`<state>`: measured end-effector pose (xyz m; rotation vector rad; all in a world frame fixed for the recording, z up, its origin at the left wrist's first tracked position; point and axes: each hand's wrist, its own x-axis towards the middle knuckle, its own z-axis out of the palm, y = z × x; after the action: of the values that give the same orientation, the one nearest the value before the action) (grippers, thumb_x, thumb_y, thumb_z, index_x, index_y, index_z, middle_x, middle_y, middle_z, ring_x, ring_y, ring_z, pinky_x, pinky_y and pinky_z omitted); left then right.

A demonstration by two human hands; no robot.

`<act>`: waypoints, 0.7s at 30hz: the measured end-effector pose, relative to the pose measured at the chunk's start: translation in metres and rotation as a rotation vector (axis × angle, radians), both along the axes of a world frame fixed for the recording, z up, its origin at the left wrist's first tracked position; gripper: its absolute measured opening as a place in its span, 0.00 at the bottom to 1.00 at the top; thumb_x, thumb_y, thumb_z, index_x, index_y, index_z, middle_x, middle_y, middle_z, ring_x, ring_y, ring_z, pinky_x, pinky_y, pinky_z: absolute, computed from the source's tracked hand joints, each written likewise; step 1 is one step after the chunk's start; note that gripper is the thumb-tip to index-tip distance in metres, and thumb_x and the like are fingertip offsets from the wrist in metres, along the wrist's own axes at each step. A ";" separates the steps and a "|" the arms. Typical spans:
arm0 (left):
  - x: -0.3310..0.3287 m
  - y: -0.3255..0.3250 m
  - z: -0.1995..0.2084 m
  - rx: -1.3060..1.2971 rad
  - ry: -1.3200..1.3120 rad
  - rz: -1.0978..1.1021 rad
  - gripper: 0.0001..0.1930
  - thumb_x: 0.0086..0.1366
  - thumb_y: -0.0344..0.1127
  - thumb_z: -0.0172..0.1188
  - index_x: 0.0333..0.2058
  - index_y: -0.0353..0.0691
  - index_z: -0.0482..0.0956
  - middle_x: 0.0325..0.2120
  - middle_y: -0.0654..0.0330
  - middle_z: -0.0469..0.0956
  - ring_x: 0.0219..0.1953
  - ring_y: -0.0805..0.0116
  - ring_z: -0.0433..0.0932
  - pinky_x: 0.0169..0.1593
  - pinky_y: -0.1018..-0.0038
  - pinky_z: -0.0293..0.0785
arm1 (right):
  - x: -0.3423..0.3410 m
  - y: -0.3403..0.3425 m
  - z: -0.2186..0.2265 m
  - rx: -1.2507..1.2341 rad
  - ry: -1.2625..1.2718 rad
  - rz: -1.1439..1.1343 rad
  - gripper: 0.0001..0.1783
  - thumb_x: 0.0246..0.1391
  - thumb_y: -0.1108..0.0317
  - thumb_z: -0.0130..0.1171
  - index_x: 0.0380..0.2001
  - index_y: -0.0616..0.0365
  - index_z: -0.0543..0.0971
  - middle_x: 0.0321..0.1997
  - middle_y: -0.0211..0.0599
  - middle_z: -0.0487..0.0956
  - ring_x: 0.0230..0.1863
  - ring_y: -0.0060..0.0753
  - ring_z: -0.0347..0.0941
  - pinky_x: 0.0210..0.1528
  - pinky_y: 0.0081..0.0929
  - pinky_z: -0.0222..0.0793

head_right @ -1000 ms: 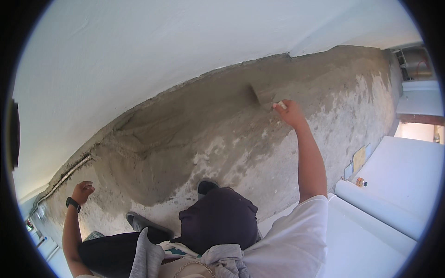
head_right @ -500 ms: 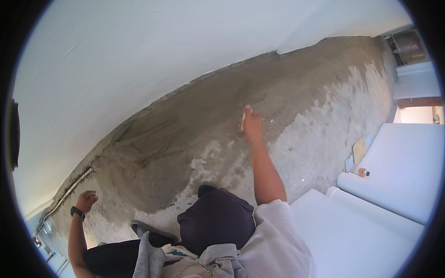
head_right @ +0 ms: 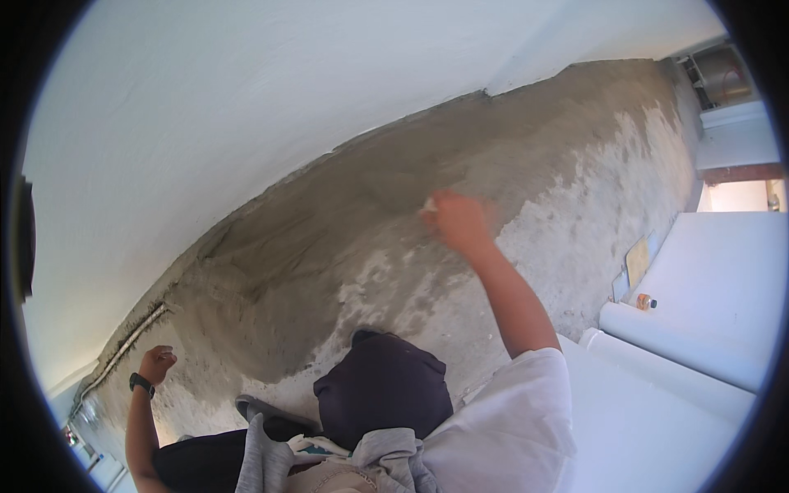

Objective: The person applies plaster to a wall using a trowel, smoothing the surface in repeated strokes. The person occasionally pauses to scoop more plaster from a bucket and continues spreading it along the wall.

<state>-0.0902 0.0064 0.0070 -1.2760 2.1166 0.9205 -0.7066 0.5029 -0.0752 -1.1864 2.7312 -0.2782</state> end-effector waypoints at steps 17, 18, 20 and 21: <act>-0.007 -0.004 -0.001 0.026 -0.065 0.053 0.23 0.62 0.39 0.67 0.51 0.29 0.79 0.40 0.46 0.85 0.41 0.62 0.85 0.46 0.69 0.80 | -0.146 0.047 -0.015 0.115 -0.018 -0.280 0.22 0.55 0.47 0.64 0.41 0.55 0.83 0.39 0.49 0.84 0.45 0.56 0.80 0.46 0.49 0.75; -0.007 -0.004 -0.001 0.034 -0.072 0.078 0.23 0.62 0.39 0.67 0.52 0.29 0.79 0.39 0.47 0.85 0.40 0.64 0.85 0.44 0.70 0.80 | -0.158 0.052 -0.009 0.129 -0.029 -0.313 0.23 0.55 0.47 0.64 0.41 0.55 0.83 0.39 0.49 0.84 0.45 0.56 0.80 0.46 0.48 0.75; -0.010 -0.004 0.000 0.042 -0.084 0.129 0.24 0.62 0.39 0.67 0.52 0.30 0.79 0.39 0.48 0.85 0.38 0.66 0.84 0.40 0.71 0.81 | -0.167 0.056 0.000 0.129 -0.033 -0.336 0.23 0.54 0.47 0.64 0.42 0.55 0.84 0.39 0.49 0.84 0.45 0.55 0.80 0.46 0.48 0.75; -0.013 -0.004 0.000 0.049 -0.085 0.145 0.24 0.62 0.39 0.67 0.52 0.30 0.78 0.38 0.49 0.85 0.37 0.67 0.84 0.39 0.72 0.80 | -0.166 0.055 0.001 0.120 -0.026 -0.326 0.24 0.54 0.47 0.64 0.43 0.54 0.84 0.39 0.48 0.84 0.45 0.55 0.80 0.47 0.47 0.75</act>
<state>-0.1032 0.0023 0.0070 -1.4329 1.9457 0.9549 -0.8726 0.5583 -0.0739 -0.7008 2.8629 -0.1619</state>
